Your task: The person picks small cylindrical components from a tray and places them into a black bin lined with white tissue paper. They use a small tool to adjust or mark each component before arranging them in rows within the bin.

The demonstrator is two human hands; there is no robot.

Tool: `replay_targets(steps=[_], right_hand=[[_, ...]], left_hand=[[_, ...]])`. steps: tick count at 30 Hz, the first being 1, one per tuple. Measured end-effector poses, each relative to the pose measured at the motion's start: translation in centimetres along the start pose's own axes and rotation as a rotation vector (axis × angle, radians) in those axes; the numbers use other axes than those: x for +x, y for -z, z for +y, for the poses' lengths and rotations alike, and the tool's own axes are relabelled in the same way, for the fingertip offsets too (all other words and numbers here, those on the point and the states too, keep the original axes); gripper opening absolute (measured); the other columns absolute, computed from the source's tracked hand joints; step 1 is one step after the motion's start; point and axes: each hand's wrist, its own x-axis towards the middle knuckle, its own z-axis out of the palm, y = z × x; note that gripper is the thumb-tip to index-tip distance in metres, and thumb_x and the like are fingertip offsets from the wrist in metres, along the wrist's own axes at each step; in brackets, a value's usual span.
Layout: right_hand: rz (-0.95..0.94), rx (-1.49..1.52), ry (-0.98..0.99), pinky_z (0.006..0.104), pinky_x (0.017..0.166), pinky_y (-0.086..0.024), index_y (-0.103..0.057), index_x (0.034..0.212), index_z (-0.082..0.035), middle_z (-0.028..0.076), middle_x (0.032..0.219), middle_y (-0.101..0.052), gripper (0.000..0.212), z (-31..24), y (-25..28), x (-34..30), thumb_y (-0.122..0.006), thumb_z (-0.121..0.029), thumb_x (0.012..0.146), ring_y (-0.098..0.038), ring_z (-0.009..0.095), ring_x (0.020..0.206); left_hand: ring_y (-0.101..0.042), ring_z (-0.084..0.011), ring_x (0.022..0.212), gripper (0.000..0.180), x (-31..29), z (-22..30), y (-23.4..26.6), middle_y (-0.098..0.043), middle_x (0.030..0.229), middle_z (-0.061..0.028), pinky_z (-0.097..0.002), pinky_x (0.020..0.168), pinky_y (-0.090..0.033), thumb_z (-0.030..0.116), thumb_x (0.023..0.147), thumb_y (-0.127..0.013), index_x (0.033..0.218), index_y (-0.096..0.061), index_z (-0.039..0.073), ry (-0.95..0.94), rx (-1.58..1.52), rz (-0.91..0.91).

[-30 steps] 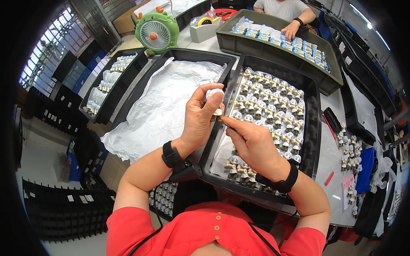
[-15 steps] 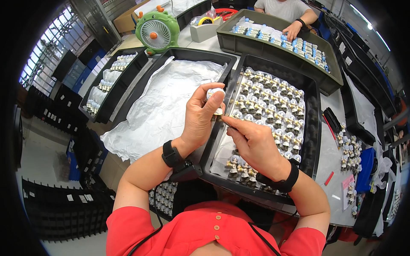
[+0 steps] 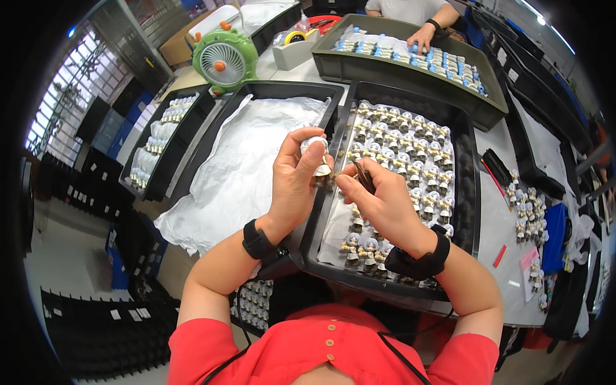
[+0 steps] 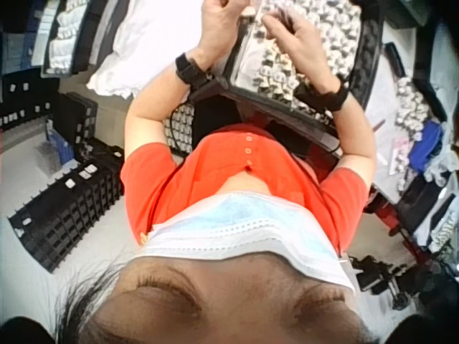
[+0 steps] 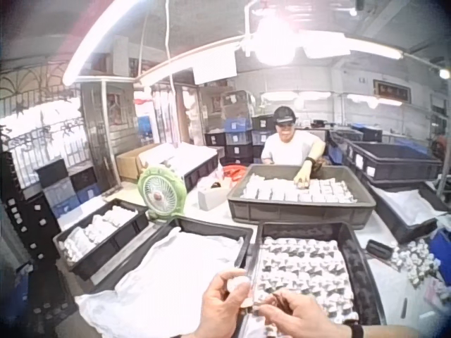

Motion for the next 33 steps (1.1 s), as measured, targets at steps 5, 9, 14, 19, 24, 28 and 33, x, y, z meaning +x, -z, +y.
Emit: replay_targets(steps=[5, 9, 14, 19, 24, 28, 33], right_hand=[[-0.094, 0.068, -0.032, 0.0188, 0.044, -0.035, -0.058, 0.086, -0.003, -0.001, 0.063, -0.058, 0.024, 0.9, 0.1, 0.3, -0.06, -0.027, 0.088, -0.046, 0.002, 0.05], [-0.135, 0.122, -0.043, 0.0185, 0.044, -0.035, -0.057, 0.084, -0.004, -0.001, 0.064, -0.057, 0.023, 0.8, 0.3, 0.3, -0.061, -0.026, 0.087, -0.045, 0.002, 0.05], [-0.145, 0.109, -0.024, 0.0184, 0.044, -0.035, -0.057, 0.085, -0.004, -0.001, 0.064, -0.058, 0.019, 0.4, 0.1, 0.2, -0.06, -0.023, 0.087, -0.045, 0.002, 0.051], [-0.152, 0.064, -0.002, 0.019, 0.045, -0.035, -0.056, 0.085, -0.005, -0.001, 0.064, -0.057, 0.016, 0.7, 0.4, 0.3, -0.058, -0.02, 0.088, -0.045, 0.002, 0.051], [-0.096, 0.086, 0.006, 0.0194, 0.045, -0.036, -0.055, 0.084, -0.004, 0.0, 0.063, -0.057, 0.02, 0.9, 0.2, 0.2, -0.057, -0.024, 0.089, -0.045, 0.003, 0.05], [-0.104, 0.204, -0.055, 0.0192, 0.044, -0.036, -0.055, 0.083, -0.005, 0.0, 0.063, -0.056, 0.027, 1.0, 0.3, 0.5, -0.058, -0.031, 0.09, -0.045, 0.003, 0.05], [-0.119, 0.154, 0.004, 0.0192, 0.043, -0.036, -0.054, 0.084, -0.005, 0.0, 0.063, -0.056, 0.027, 1.4, 0.2, 0.5, -0.059, -0.031, 0.089, -0.046, 0.003, 0.049]], left_hand=[[-0.053, -0.0049, 0.07, 0.03, -0.9, 0.6, -0.5, -0.054, 0.076, 0.0009, -0.0181, 0.06, -0.043, 0.021, 0.088, -0.062, 0.111, -0.05, 0.006, 0.039, 0.17, -0.027], [-0.053, -0.0065, 0.07, 0.028, -0.8, -0.2, -0.4, -0.054, 0.076, 0.0008, -0.0193, 0.063, -0.043, 0.018, 0.088, -0.062, 0.11, -0.051, 0.005, -0.007, 0.101, -0.024], [-0.053, -0.0072, 0.071, 0.028, -0.8, -0.2, -0.6, -0.054, 0.078, 0.0003, -0.02, 0.064, -0.044, 0.018, 0.088, -0.062, 0.11, -0.051, 0.005, -0.065, 0.089, -0.011], [-0.054, -0.0074, 0.072, 0.028, -0.9, -0.5, -0.1, -0.054, 0.084, -0.0013, -0.0205, 0.064, -0.044, 0.018, 0.088, -0.062, 0.11, -0.05, 0.005, -0.062, 0.104, -0.023], [-0.055, -0.0081, 0.075, 0.03, -0.7, 0.0, -0.5, -0.053, 0.087, -0.0013, -0.0204, 0.064, -0.045, 0.017, 0.088, -0.062, 0.111, -0.048, 0.006, -0.095, 0.044, -0.001], [-0.056, -0.0089, 0.08, 0.032, -0.7, -0.1, -0.3, -0.05, 0.097, -0.002, -0.0201, 0.066, -0.046, 0.016, 0.087, -0.063, 0.112, -0.046, 0.006, -0.101, 0.009, -0.011], [-0.056, -0.0114, 0.087, 0.035, -1.0, 0.4, -0.7, -0.045, 0.112, -0.0048, -0.0219, 0.071, -0.048, 0.012, 0.085, -0.065, 0.113, -0.045, 0.007, -0.107, 0.02, -0.047]])
